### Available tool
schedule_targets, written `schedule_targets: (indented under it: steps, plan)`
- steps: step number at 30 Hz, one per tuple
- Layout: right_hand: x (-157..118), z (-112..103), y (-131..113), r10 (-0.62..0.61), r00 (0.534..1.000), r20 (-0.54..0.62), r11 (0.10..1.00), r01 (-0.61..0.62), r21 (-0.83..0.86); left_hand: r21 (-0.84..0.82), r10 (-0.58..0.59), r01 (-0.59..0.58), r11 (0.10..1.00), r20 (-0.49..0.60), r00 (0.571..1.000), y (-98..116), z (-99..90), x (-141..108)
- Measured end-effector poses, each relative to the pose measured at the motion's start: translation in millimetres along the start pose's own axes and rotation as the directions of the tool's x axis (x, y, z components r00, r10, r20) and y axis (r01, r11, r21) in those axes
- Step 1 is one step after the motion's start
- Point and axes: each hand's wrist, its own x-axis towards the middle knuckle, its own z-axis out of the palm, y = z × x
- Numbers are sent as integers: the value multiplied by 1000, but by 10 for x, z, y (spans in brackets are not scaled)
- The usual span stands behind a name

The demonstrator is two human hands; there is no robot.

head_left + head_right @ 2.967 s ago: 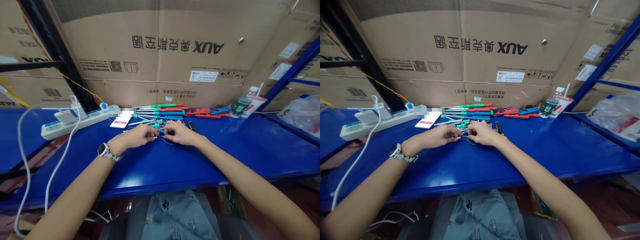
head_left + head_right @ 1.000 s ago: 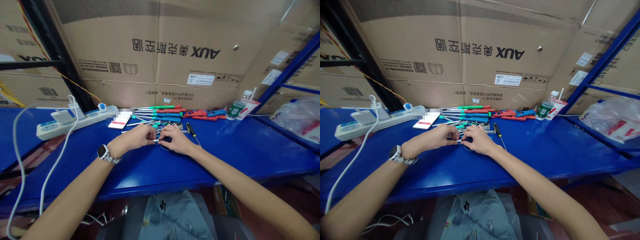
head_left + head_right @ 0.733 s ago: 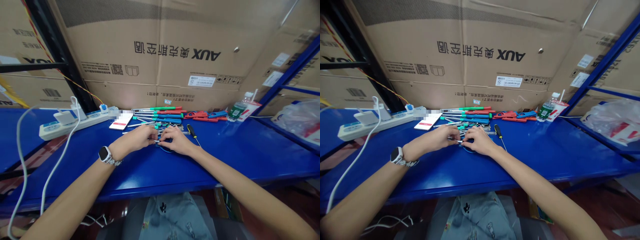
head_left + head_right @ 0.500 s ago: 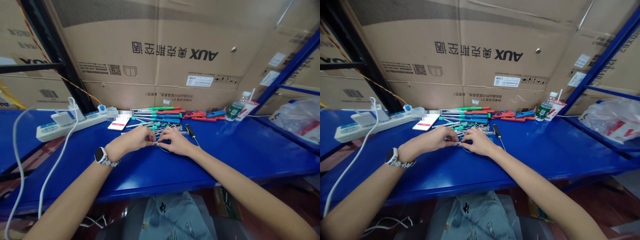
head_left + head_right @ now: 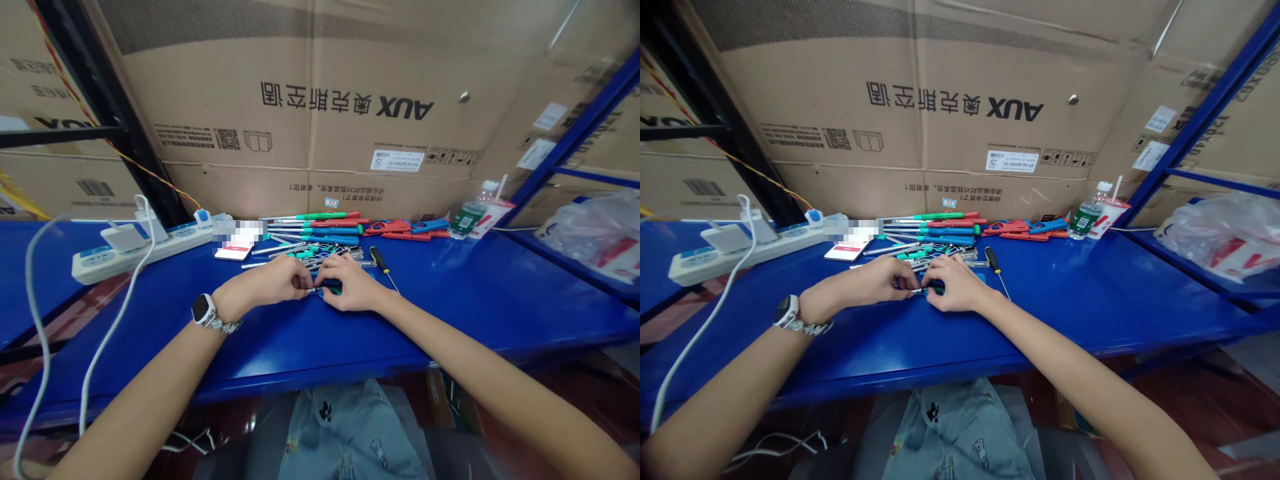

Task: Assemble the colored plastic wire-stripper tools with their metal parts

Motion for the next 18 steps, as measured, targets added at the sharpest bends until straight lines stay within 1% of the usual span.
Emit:
schedule_targets:
  steps: [4, 6, 9, 11, 12, 13, 14, 16, 18]
  plan:
    - [4, 10, -8, 2, 1000, 4, 1000, -2, 1, 75, 27, -24, 997, -47, 999, 26, 21, 23]
    - [12, 0, -7, -5, 1000, -10, 1000, 5, 21, 114, 38, -32, 993, -49, 998, 43, 32, 40]
    - [33, -48, 29, 26, 995, -100, 997, -18, 76, 157, 34, -27, 987, -43, 998, 65, 42, 53]
    - [46, -106, 80, 86, 980, -177, 994, -72, 85, 171, 17, -10, 985, -37, 999, 74, 46, 52]
    - [52, -141, 112, 118, 975, -191, 992, -106, 70, 175, 9, -2, 985, -37, 999, 76, 47, 50]
    - [56, -179, 145, 146, 973, -176, 989, -140, 44, 181, 3, 4, 983, -36, 999, 78, 48, 47]
    - [60, -217, 177, 170, 976, -136, 985, -170, 11, 190, -2, 9, 982, -39, 999, 79, 48, 45]
    - [70, -293, 231, 202, 979, -12, 978, -202, -59, 209, -13, 22, 978, -46, 999, 81, 45, 42]
    - [94, -357, 261, 214, 971, 103, 973, -203, -109, 222, -26, 35, 974, -44, 999, 79, 41, 43]
